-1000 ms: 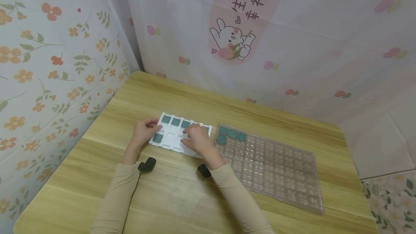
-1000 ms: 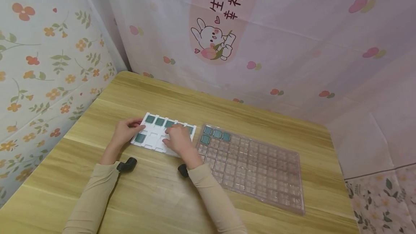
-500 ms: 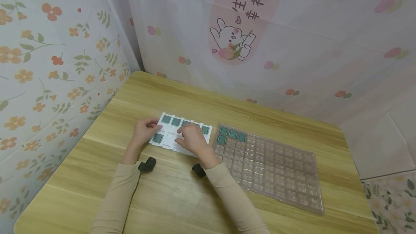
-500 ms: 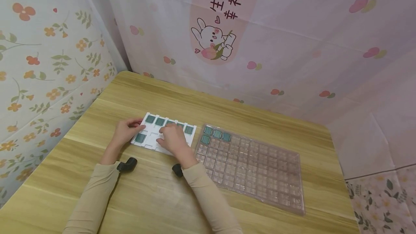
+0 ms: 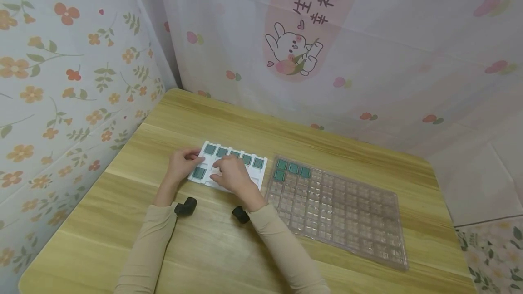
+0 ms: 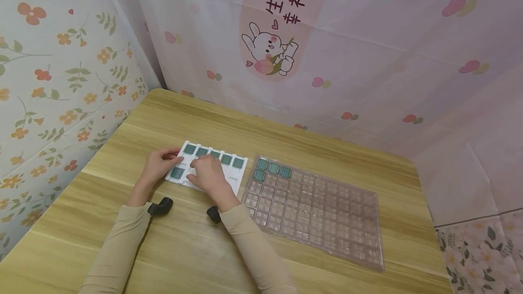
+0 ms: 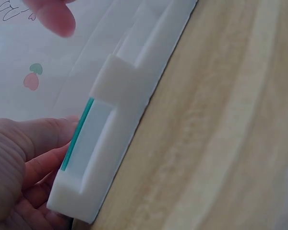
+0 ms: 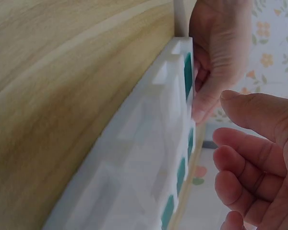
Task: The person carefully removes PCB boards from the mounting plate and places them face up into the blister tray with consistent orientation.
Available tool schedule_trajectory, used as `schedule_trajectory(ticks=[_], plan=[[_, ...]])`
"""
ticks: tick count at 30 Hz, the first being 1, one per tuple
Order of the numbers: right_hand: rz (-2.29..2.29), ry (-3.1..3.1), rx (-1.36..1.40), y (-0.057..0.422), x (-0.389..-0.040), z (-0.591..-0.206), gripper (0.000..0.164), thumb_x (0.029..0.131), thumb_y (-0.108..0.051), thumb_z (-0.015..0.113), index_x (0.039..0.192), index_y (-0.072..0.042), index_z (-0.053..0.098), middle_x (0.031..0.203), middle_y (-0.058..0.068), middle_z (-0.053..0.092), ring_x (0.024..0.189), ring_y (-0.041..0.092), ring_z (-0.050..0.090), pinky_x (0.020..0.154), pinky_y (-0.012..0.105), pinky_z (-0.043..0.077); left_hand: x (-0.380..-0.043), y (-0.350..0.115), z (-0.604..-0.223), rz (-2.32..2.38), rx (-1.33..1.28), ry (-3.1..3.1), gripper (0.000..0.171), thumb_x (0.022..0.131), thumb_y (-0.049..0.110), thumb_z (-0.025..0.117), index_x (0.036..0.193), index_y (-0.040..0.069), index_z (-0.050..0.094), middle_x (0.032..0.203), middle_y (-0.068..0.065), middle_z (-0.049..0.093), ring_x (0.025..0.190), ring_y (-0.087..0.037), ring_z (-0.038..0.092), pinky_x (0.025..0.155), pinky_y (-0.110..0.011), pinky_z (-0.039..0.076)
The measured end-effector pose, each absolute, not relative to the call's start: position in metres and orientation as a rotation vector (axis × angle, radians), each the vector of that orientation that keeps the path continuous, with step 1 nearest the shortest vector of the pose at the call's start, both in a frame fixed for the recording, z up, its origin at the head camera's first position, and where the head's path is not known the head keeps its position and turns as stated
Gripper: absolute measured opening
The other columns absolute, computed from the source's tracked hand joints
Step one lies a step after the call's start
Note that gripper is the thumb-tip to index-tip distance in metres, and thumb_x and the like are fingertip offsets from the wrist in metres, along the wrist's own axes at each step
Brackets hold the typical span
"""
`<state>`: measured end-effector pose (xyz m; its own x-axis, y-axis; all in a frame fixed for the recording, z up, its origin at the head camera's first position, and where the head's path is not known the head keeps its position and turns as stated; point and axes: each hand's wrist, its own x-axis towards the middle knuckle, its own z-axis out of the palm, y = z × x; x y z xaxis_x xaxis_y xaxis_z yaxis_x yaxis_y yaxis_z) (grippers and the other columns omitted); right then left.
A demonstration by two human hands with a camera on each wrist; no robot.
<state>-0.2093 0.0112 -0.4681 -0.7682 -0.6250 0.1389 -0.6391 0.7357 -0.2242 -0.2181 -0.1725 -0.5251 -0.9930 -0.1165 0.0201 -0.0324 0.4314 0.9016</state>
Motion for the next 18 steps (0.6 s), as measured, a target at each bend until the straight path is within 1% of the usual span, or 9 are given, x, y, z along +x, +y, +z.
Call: schedule_trajectory(ticks=[5, 8, 12, 16, 18], plan=[[0.430, -2.907, 1.048, 0.007, -0.209, -0.470, 0.026, 0.081, -0.029, 0.073, 0.099, -0.010, 0.073, 0.081, 0.001, 0.066, 0.077, 0.014, 0.060, 0.066, 0.026, 0.047, -0.219, -0.173, -0.527, -1.626, 0.128, -2.588, 0.033, 0.082, 0.005, 0.071, 0.111, -0.009, 0.064, 0.089, -0.022, 0.067, 0.074, -0.013, 0.058, 0.061, -0.015, 0.043], [0.442, -2.889, 1.063, 0.005, -0.209, -0.474, 0.025, 0.081, -0.028, 0.073, 0.098, -0.010, 0.073, 0.081, 0.001, 0.065, 0.076, 0.014, 0.060, 0.066, 0.025, 0.047, -0.219, -0.173, -0.527, -1.627, 0.125, -2.582, 0.033, 0.082, 0.005, 0.071, 0.110, -0.009, 0.064, 0.089, -0.023, 0.067, 0.074, -0.013, 0.058, 0.061, -0.015, 0.043], [0.447, -2.834, 1.078, 0.003, -0.210, -0.482, 0.025, 0.081, -0.030, 0.072, 0.095, -0.010, 0.074, 0.079, 0.001, 0.064, 0.074, 0.013, 0.059, 0.063, 0.023, 0.046, -0.219, -0.173, -0.528, -1.643, 0.126, -2.574, 0.033, 0.081, 0.004, 0.070, 0.111, -0.009, 0.063, 0.089, -0.023, 0.066, 0.074, -0.014, 0.058, 0.061, -0.015, 0.043], [0.425, -2.839, 1.051, -0.002, -0.209, -0.483, 0.025, 0.080, -0.029, 0.074, 0.096, -0.010, 0.074, 0.081, 0.001, 0.066, 0.077, 0.016, 0.062, 0.067, 0.026, 0.048, -0.219, -0.173, -0.528, -1.650, 0.125, -2.572, 0.033, 0.082, 0.005, 0.071, 0.111, -0.009, 0.063, 0.088, -0.022, 0.066, 0.075, -0.015, 0.059, 0.062, -0.015, 0.043], [0.400, -2.838, 1.043, -0.004, -0.209, -0.484, 0.025, 0.079, -0.030, 0.074, 0.095, -0.011, 0.074, 0.079, 0.001, 0.065, 0.076, 0.016, 0.062, 0.066, 0.026, 0.048, -0.219, -0.173, -0.528, -1.650, 0.119, -2.570, 0.033, 0.082, 0.005, 0.070, 0.111, -0.009, 0.063, 0.088, -0.022, 0.067, 0.075, -0.016, 0.059, 0.062, -0.015, 0.043]])
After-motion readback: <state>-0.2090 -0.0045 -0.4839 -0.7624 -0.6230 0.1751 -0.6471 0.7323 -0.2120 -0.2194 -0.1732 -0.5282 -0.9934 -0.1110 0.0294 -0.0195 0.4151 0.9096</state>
